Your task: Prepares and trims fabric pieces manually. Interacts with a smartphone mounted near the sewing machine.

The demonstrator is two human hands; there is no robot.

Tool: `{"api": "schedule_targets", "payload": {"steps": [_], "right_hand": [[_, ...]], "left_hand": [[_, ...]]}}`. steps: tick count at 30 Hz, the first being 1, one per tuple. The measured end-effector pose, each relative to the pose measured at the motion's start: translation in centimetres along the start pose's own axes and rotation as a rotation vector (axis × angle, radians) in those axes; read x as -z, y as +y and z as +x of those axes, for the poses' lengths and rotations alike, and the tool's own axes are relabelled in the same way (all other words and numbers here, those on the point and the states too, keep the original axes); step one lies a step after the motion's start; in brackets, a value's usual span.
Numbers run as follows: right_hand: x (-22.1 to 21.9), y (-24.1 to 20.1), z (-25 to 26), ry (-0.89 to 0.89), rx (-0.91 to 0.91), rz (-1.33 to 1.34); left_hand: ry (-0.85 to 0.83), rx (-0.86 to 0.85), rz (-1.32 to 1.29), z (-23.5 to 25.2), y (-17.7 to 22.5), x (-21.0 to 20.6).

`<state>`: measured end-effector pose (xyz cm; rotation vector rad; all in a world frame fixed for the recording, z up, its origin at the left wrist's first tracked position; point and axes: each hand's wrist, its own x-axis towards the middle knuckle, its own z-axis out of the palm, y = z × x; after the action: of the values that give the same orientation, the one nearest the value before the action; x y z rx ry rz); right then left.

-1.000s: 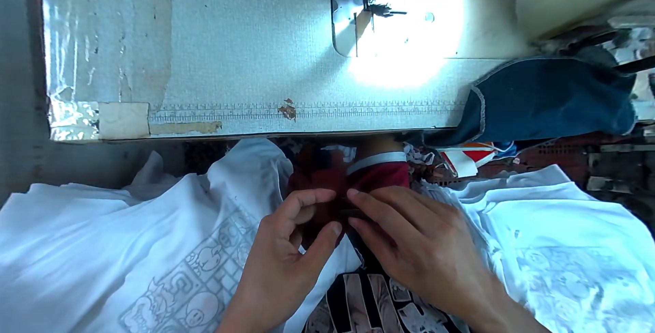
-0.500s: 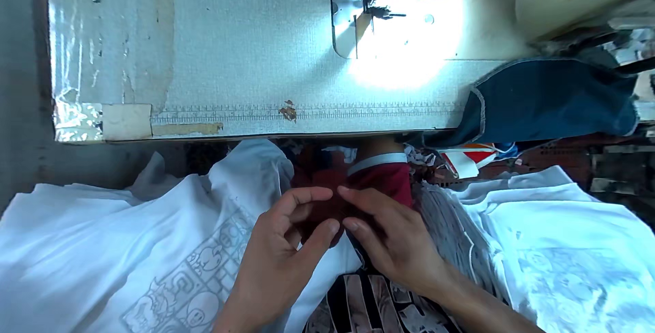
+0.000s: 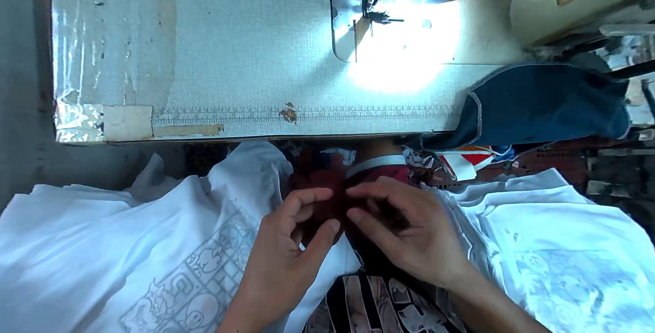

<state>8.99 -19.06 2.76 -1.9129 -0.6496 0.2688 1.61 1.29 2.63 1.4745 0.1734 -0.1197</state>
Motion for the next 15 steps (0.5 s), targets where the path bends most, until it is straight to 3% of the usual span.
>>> {"api": "schedule_targets", "payload": {"steps": [4, 9, 15], "right_hand": [[-0.7, -0.6, 0.3, 0.018, 0.011, -0.137], [-1.2, -0.4, 0.8, -0.073, 0.002, -0.115], [-2.3, -2.6, -2.3, -0.273, 0.056, 0.147]], "left_hand": [[-0.008, -0.021, 0.055, 0.0, -0.2, -0.2], [-0.009, -0.033, 0.094, 0.0, -0.4, -0.4], [0.014, -0.021, 0.108, 0.4, -0.8, 0.8]]}}
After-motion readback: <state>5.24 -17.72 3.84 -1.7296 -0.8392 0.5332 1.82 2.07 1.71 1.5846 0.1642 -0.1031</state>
